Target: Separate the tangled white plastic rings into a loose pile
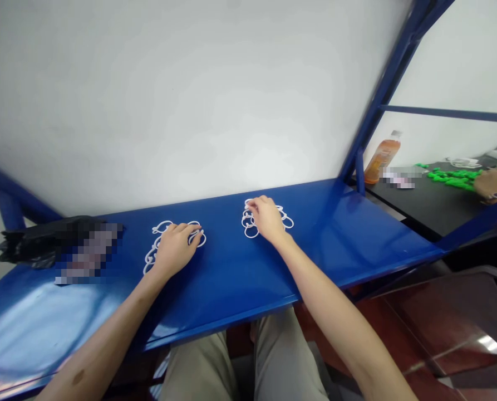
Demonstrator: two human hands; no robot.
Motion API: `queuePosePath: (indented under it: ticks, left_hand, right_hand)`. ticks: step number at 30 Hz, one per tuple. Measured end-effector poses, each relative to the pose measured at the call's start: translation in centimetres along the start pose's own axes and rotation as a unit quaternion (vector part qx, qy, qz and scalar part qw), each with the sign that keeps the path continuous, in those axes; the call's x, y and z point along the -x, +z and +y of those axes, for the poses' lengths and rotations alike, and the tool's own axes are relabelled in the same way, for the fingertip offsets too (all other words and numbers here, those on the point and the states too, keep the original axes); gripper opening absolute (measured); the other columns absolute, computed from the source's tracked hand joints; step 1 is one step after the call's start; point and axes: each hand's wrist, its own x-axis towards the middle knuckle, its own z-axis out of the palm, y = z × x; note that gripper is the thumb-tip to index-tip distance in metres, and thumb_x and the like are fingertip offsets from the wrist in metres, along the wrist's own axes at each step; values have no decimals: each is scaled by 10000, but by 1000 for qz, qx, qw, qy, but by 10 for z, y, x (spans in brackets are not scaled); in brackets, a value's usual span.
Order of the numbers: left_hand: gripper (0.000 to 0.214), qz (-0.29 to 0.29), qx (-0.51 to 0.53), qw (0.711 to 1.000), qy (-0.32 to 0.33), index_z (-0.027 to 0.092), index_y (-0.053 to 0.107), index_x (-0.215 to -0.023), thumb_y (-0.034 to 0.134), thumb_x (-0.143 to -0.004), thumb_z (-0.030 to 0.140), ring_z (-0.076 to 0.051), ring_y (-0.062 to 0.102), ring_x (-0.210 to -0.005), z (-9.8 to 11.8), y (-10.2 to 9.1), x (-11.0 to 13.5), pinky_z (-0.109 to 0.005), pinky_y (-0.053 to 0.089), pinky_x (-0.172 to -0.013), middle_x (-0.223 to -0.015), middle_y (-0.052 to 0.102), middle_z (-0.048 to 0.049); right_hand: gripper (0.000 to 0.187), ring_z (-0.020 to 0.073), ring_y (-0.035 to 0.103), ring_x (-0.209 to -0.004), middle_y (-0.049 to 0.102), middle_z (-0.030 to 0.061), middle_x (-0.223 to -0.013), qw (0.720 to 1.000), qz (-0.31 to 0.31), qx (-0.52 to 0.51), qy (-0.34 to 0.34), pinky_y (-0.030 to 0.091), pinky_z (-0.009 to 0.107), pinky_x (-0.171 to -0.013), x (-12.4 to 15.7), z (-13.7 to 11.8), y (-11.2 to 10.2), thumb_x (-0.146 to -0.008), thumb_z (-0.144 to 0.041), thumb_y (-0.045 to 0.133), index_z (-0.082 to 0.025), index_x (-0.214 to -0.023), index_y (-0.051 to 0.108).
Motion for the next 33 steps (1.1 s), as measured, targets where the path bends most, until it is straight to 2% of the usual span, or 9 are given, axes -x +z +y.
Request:
queuePosePath:
  ticks: [4, 8, 12, 18, 22, 26, 28, 31, 33]
  left_hand:
    - [240, -6, 1, 1000, -11, 235, 730, -1017, 515, -947, 316, -330, 581, -1004, 2, 0, 1, -491, 427, -912, -1024, 749, -92]
    - [256, 4, 3, 1000, -18, 243, 712, -1061, 491, -934, 264, -328, 578, -1027, 5, -1, 1, -493, 416, -918, -1025, 746, -89]
    - [281, 11, -13, 999, -45, 232, 720, -1054, 490, -893, 228, -357, 560, -1075, 4, 1, 2, -513, 411, -912, -1077, 732, -117]
    - [198, 13, -7, 999, -31, 236, 706, -869, 525, -909, 306, -348, 556, -1031, 2, 4, 3, -514, 400, -908, -989, 721, -117]
    - [187, 18, 5, 999, -35, 232, 664, -803, 554, -914, 335, -335, 551, -1033, 4, 1, 2, -493, 397, -893, -1001, 702, -108]
    - [193, 27, 32, 999, -31, 231, 632, -813, 557, -932, 363, -323, 557, -1029, 10, -4, 0, -480, 379, -888, -983, 716, -92]
    - [194, 33, 42, 998, -31, 233, 615, -819, 553, -940, 371, -309, 569, -1001, 13, -5, 0, -468, 371, -884, -932, 725, -79]
    - [191, 34, 56, 997, -33, 233, 601, -820, 552, -943, 371, -289, 586, -965, 16, -6, 0, -458, 360, -892, -877, 730, -61]
    - [191, 26, 67, 997, -31, 231, 598, -810, 560, -938, 368, -277, 594, -949, 17, -6, 0, -457, 351, -901, -864, 734, -52]
  right_hand:
    - [141, 234, 629, -939, 735, 90, -1023, 996, -20, 69, 43, 470, 389, -912, -21, 36, -20, -938, -190, 614, -178, -988, 746]
    - [130, 205, 676, -887, 764, 80, -986, 989, -89, 75, 87, 487, 339, -887, -35, 56, -30, -903, -180, 636, -170, -929, 764]
    - [157, 211, 683, -913, 764, 79, -984, 985, -117, 97, 84, 476, 347, -919, -35, 60, -29, -900, -198, 620, -174, -922, 773]
    - [184, 231, 644, -974, 743, 73, -982, 989, -100, 94, 57, 436, 397, -982, -29, 55, -26, -902, -226, 590, -189, -910, 770]
    - [187, 252, 622, -981, 743, 86, -988, 996, -37, 75, 37, 423, 431, -989, -29, 37, -29, -911, -195, 567, -176, -902, 752]
    - [179, 254, 615, -986, 742, 87, -995, 1000, -19, 10, -15, 432, 434, -966, -18, -9, -17, -945, -219, 563, -188, -929, 739]
    - [169, 220, 628, -931, 735, 66, -961, 995, -71, -60, -38, 463, 381, -894, -7, -36, -3, -962, -259, 574, -200, -949, 733]
    - [174, 156, 636, -767, 728, 23, -886, 965, -191, -177, -31, 473, 292, -735, 14, -65, 24, -963, -338, 606, -200, -950, 713]
    - [165, 143, 622, -696, 704, -1, -798, 956, -211, -203, -4, 458, 271, -674, 25, -72, 39, -949, -334, 622, -193, -900, 692]
